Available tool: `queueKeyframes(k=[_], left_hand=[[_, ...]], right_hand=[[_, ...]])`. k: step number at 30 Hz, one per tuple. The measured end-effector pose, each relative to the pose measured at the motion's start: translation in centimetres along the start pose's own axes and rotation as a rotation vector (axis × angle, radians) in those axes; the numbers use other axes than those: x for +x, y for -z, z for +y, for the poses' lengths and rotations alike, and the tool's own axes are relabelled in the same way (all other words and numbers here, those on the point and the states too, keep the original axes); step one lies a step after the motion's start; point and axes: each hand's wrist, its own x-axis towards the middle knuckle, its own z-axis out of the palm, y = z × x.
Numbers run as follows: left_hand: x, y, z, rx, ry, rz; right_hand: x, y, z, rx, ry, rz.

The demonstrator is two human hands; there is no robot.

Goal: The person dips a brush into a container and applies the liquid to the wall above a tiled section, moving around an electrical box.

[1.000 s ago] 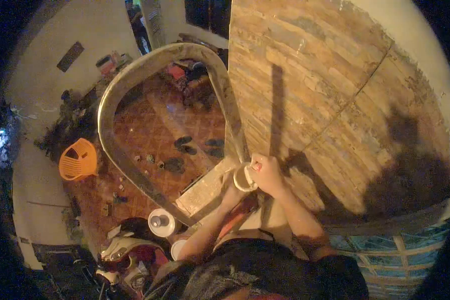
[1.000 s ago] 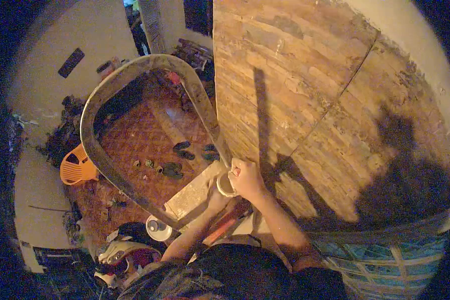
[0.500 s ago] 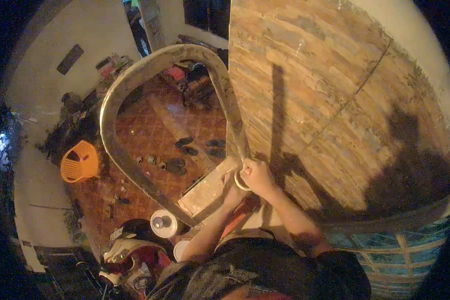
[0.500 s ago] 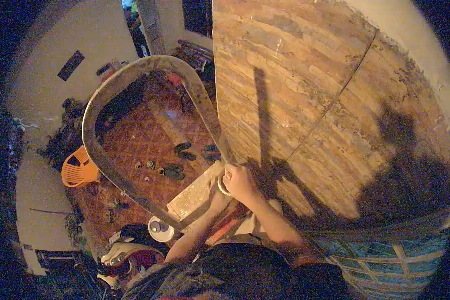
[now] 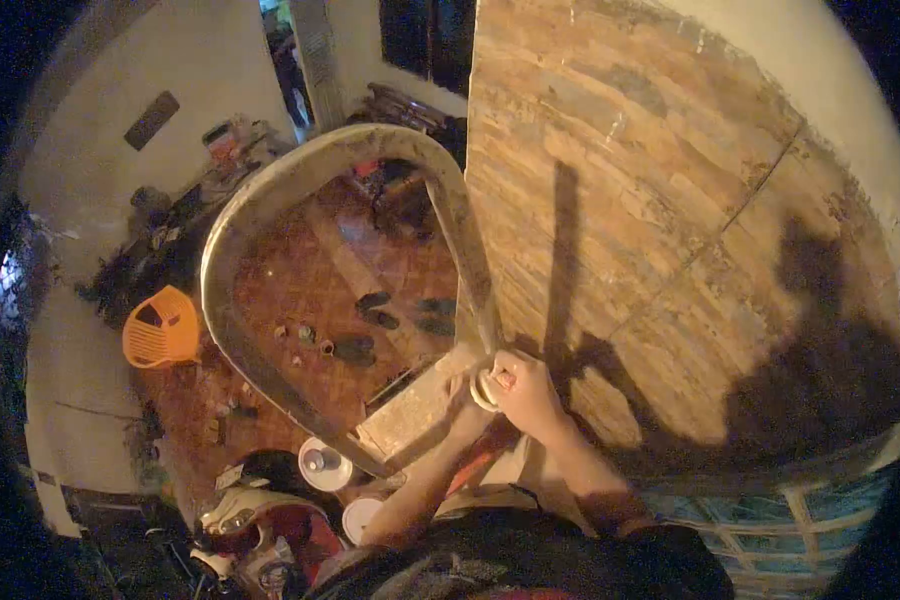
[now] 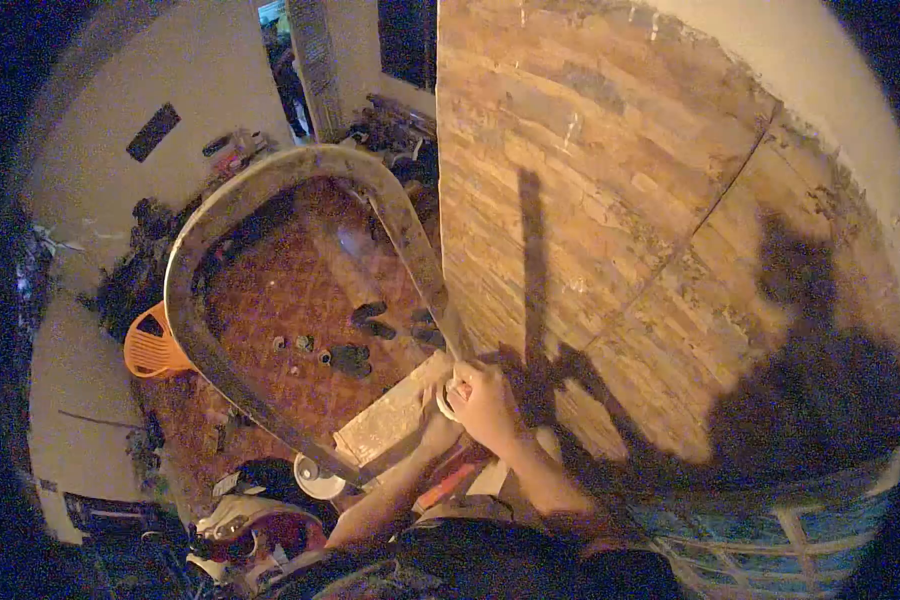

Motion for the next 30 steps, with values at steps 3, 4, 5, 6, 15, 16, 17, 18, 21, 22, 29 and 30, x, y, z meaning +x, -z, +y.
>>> queueKeyframes(k=[3,4,5,6,15,16,17,18,21,22,29,30], left_hand=[[0.0,-0.2,-0.2,0.093,-0.037,0.073],[0.1,0.6,1.3,0.12,-0.039,0.074],[0.1,1.4,3.0,0.147,-0.039,0.074],[0.0,1.8,3.8,0.172,-0.038,0.076],[0.3,0.1,1.0,-0.093,-0.151,0.128],[0.4,0.7,1.5,-0.002,-0.174,0.135],[0.5,1.3,2.1,0.055,-0.168,0.133],[0.5,1.9,2.8,0.111,-0.16,0.13],[0.4,-2.6,-2.8,-0.078,-0.203,0.263],[0.2,-2.9,-3.0,-0.1,-0.181,0.258],[0.4,-2.3,-3.4,-0.004,-0.127,0.212],[0.5,-2.1,-3.1,-0.051,-0.117,0.205]], right_hand=[[0.3,0.2,-0.3,-0.001,-0.088,-0.012],[0.3,0.4,-0.4,-0.004,-0.124,-0.024],[0.4,0.3,0.0,0.018,-0.116,-0.012],[0.3,0.2,0.6,0.04,-0.108,-0.001],[-0.3,1.9,2.3,0.06,-0.145,-0.027],[-0.3,2.0,2.2,0.02,-0.135,-0.04],[-0.3,2.2,1.9,0.017,-0.077,-0.064],[-0.2,2.7,0.3,0.013,-0.022,-0.088],[0.0,1.9,0.6,-0.037,0.104,-0.191],[0.2,1.4,1.2,-0.059,0.142,-0.23],[0.4,-0.5,2.8,-0.146,0.249,-0.237],[0.6,-0.5,2.7,-0.157,0.239,-0.249]])
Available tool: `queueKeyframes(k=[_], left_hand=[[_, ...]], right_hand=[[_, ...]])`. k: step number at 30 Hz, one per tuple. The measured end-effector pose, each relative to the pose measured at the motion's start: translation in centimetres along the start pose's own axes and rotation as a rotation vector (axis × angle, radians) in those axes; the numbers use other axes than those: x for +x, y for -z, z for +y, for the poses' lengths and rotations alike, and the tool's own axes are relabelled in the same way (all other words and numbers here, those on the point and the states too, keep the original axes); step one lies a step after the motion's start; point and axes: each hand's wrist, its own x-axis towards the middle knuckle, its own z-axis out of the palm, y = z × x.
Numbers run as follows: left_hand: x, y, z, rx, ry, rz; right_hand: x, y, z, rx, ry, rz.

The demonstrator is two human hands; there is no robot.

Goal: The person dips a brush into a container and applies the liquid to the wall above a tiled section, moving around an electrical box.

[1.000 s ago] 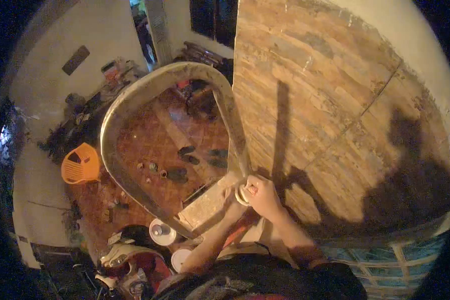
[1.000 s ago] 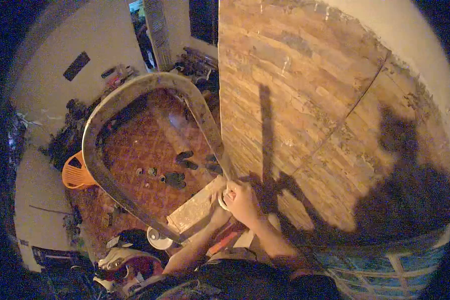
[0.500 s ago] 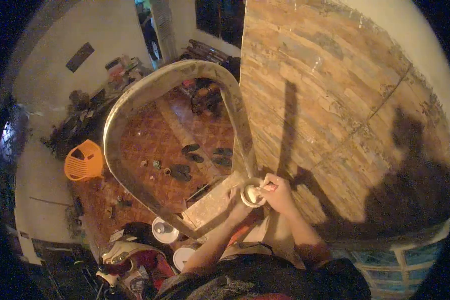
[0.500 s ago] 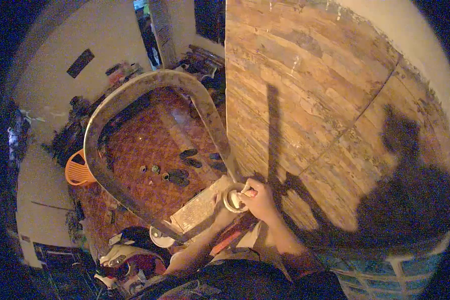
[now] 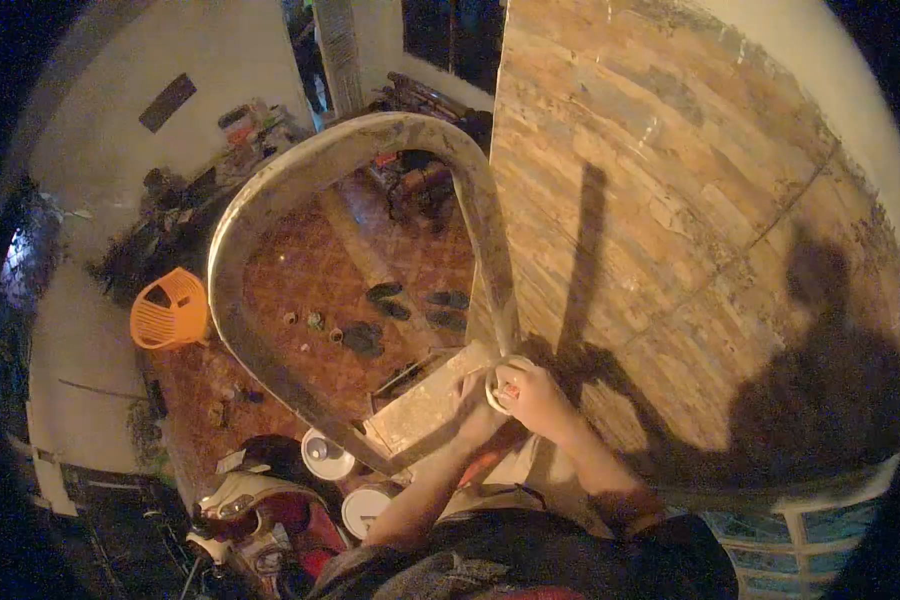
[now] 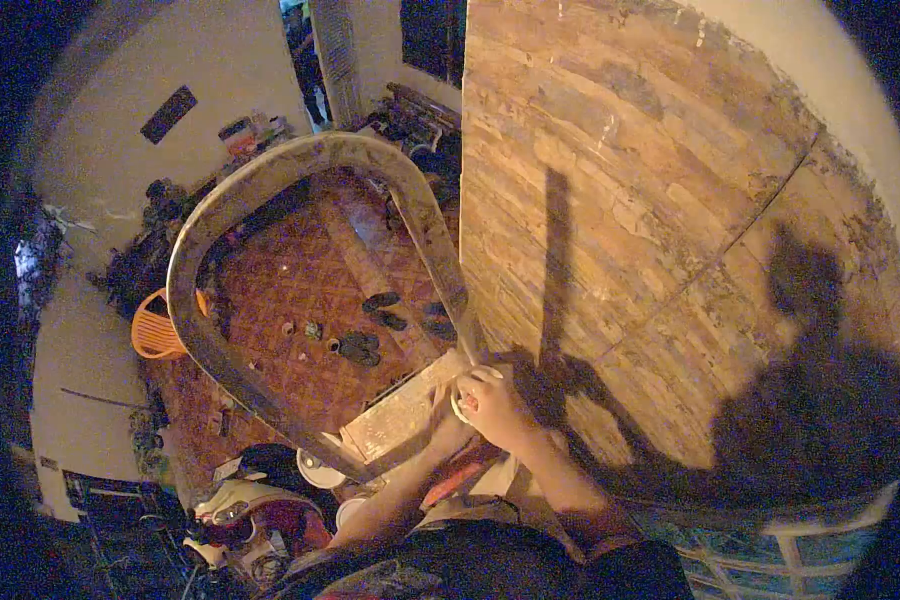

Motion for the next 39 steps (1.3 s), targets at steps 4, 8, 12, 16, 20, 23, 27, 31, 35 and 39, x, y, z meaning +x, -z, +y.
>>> queueKeyframes(k=[4,8,12,16,20,23,27,31,35,39], left_hand=[[0.2,0.5,1.9,0.026,0.004,0.048],[1.0,2.2,4.3,0.034,-0.055,0.034],[1.1,2.1,4.2,-0.183,0.028,-0.045],[0.9,1.8,3.5,0.003,-0.052,0.048],[0.9,1.3,3.0,-0.037,-0.087,0.059],[0.3,1.3,3.2,0.179,-0.084,0.076],[0.6,2.3,4.5,0.207,-0.033,0.049],[0.6,1.4,3.0,-0.054,-0.03,0.058],[0.6,2.1,5.0,0.013,0.003,0.073],[-0.5,-0.3,-0.7,0.116,-0.057,0.002]], right_hand=[[0.1,0.5,-0.5,0.1,-0.044,0.003],[0.2,2.9,-2.2,0.179,-0.213,0.062],[0.0,3.2,-1.9,0.178,-0.282,0.084],[-0.3,2.9,-0.6,0.23,-0.365,0.104],[-0.5,2.1,1.4,0.383,-0.342,0.08],[-0.4,2.0,2.3,0.368,-0.323,0.074],[-0.4,1.3,3.5,0.436,-0.387,0.091],[-0.6,1.4,4.7,0.305,-0.41,0.052],[-0.8,3.2,4.1,0.396,-0.405,-0.051],[1.4,6.3,0.9,0.187,0.053,-0.241]])
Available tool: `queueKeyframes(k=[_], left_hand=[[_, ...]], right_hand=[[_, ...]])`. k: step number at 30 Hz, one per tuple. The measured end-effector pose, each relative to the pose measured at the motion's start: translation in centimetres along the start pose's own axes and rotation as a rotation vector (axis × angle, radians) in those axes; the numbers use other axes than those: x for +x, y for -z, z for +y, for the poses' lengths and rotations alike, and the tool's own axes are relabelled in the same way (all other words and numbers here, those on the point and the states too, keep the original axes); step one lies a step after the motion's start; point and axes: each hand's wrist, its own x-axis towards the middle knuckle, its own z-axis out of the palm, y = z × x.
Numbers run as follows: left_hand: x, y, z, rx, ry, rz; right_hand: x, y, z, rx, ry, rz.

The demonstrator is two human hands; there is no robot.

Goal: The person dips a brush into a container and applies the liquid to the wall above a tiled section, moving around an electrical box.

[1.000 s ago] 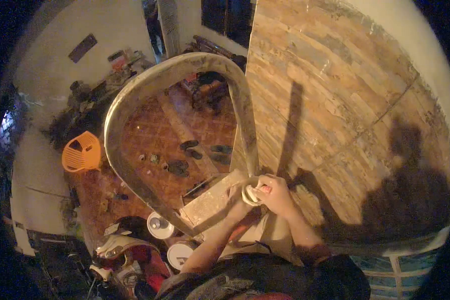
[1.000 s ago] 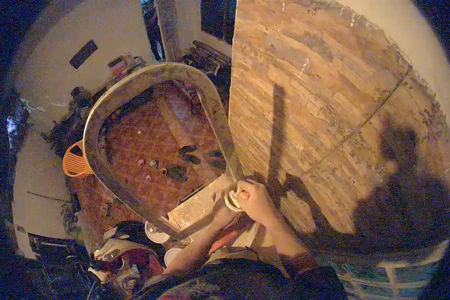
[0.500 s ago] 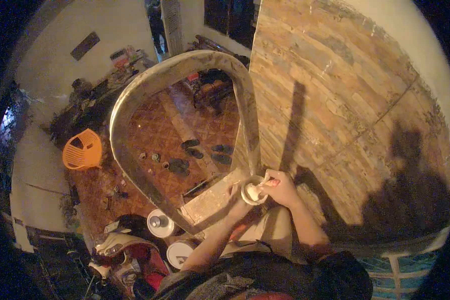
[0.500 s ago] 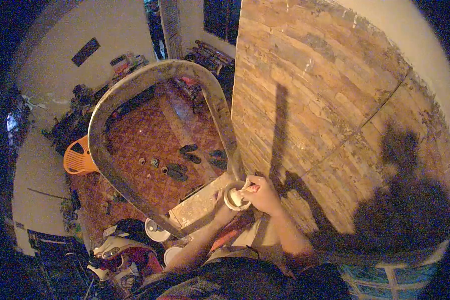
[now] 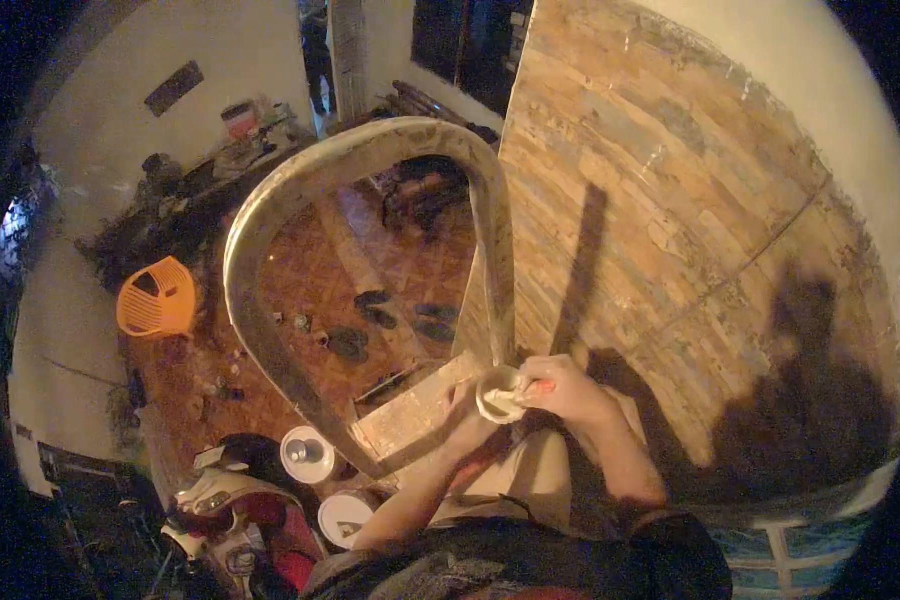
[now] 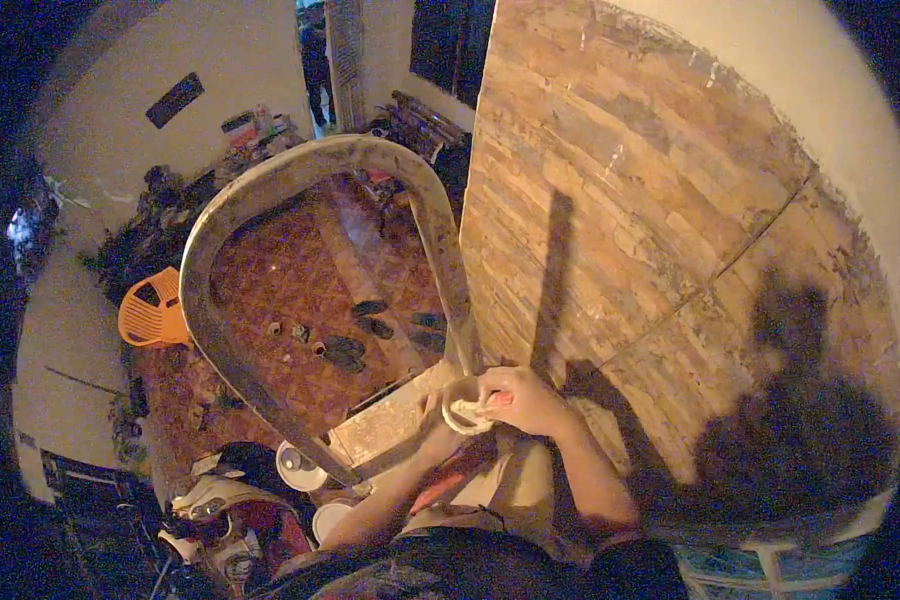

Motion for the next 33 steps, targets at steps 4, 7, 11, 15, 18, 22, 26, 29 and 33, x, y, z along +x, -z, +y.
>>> queueKeyframes(k=[4,7,11,15,18,22,26,29,33], left_hand=[[-0.4,-0.3,-0.8,-0.002,-0.007,0.018],[-0.6,-0.4,-0.7,-0.001,-0.008,0.022],[-0.3,-0.6,-0.8,-0.033,-0.011,0.023],[0.2,0.8,0.1,0.092,-0.057,0.009],[0.1,0.6,0.3,0.106,-0.03,0.005],[0.1,0.7,0.5,0.096,-0.001,-0.009],[0.2,0.7,1.0,0.14,-0.008,-0.001],[-0.2,0.2,0.2,0.138,-0.003,0.012],[-0.5,-0.6,-0.9,0.192,-0.023,-0.016]], right_hand=[[2.3,0.7,-1.3,-0.177,0.156,-0.253],[3.1,0.6,-0.9,-0.21,0.131,-0.344],[3.2,1.0,-1.8,-0.149,0.124,-0.389],[3.3,1.1,-1.7,-0.166,0.199,-0.389],[3.5,1.2,-0.9,-0.185,0.25,-0.388],[3.5,1.1,-0.6,-0.198,0.242,-0.413],[3.5,1.4,-0.7,-0.195,0.218,-0.427],[3.4,2.0,-1.6,-0.184,0.122,-0.417],[3.3,2.2,-1.4,-0.201,0.126,-0.329]])
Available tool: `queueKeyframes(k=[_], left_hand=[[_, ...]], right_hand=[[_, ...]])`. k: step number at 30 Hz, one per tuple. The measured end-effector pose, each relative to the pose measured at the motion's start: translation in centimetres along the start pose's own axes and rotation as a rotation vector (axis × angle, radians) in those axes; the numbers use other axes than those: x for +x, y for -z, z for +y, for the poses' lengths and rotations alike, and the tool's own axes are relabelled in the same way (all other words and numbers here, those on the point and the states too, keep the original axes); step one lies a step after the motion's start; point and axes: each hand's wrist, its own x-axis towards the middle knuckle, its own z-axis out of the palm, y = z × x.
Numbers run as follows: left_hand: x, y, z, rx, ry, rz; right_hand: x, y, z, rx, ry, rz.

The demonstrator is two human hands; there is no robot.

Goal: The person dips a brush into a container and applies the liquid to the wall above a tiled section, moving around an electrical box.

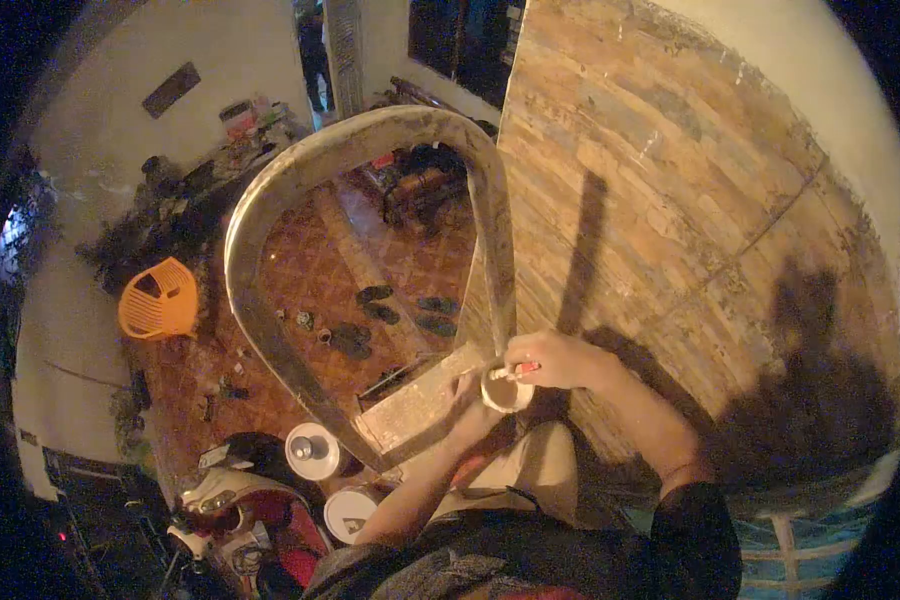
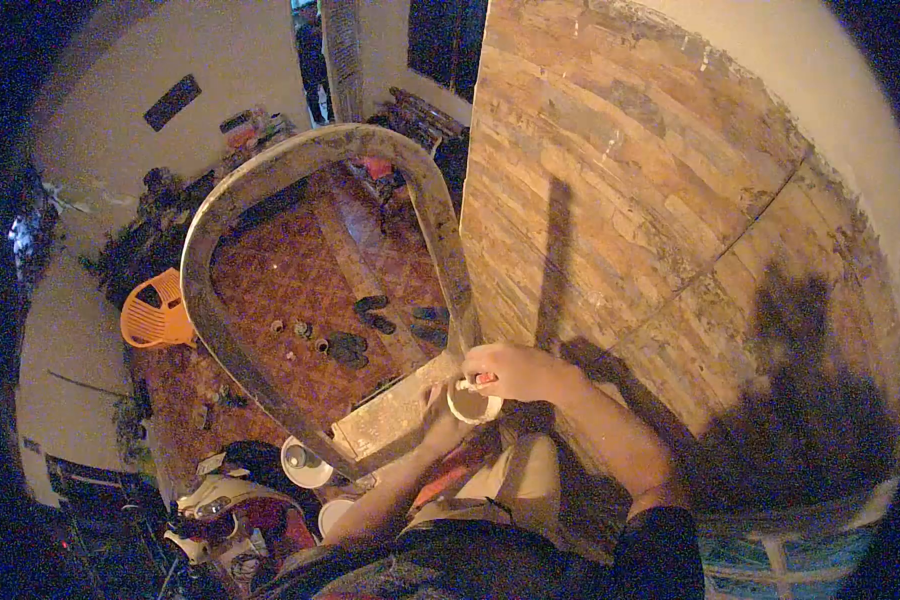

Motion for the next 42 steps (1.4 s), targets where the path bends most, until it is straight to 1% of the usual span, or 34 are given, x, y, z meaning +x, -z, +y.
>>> queueKeyframes(k=[3,5,8,9,12,14,17,19,21,24,26,28,30,32,36,38,40,42], left_hand=[[0.7,1.4,1.6,-0.018,0.01,0.038],[1.2,2.9,2.9,-0.077,0.037,0.024],[0.6,1.2,1.3,0.047,-0.055,0.054],[0.8,1.8,1.9,0.002,-0.027,0.045],[1.2,2.8,2.9,-0.124,0.039,0.045],[1.0,2.4,2.5,-0.193,0.06,0.078],[0.9,1.8,1.8,-0.115,0.063,0.046],[0.6,-0.4,-0.1,-0.151,-0.025,0.046],[0.2,-1.4,-1.0,-0.151,-0.036,0.037],[1.2,2.3,2.3,-0.104,0.042,0.023],[1.7,3.3,3.4,-0.08,0.066,0.036],[2.3,4.3,4.7,-0.431,0.137,0.0],[2.1,4.1,4.7,-0.509,0.16,0.004],[1.5,2.9,3.8,-0.312,0.134,0.054],[1.9,3.8,4.1,-0.261,0.089,-0.05],[1.8,4.1,4.1,-0.173,0.125,-0.071],[2.3,5.4,5.0,-0.1,0.1,-0.086],[2.5,5.8,5.5,-0.316,0.125,-0.072]], right_hand=[[-0.3,-0.7,0.6,0.02,-0.017,0.058],[-0.5,-1.0,1.2,0.024,-0.004,0.051],[-0.7,-1.3,1.6,0.017,0.014,0.056],[-0.7,-1.3,1.5,0.011,0.02,0.062],[-0.8,-0.5,-0.1,-0.006,-0.103,-0.004],[-1.1,-0.2,-0.6,0.022,-0.111,0.038],[-1.8,-0.6,-0.5,0.091,-0.113,0.102],[-2.1,-1.3,-0.4,0.137,-0.132,0.156],[-2.4,-2.1,-0.4,0.174,-0.171,0.217],[-2.5,-3.0,-1.0,0.16,-0.204,0.263],[-2.6,-3.6,-0.4,0.175,-0.21,0.3],[-2.8,-4.0,-0.1,0.176,-0.217,0.35],[-2.9,-4.3,-0.2,0.164,-0.224,0.41],[-3.0,-5.0,0.0,0.202,-0.273,0.478],[-3.7,-5.3,-1.1,0.285,-0.395,0.551],[-4.4,-6.8,0.1,0.419,-0.412,0.614],[-4.7,-7.8,0.7,0.51,-0.437,0.685],[-5.0,-8.4,0.7,0.563,-0.471,0.767]])
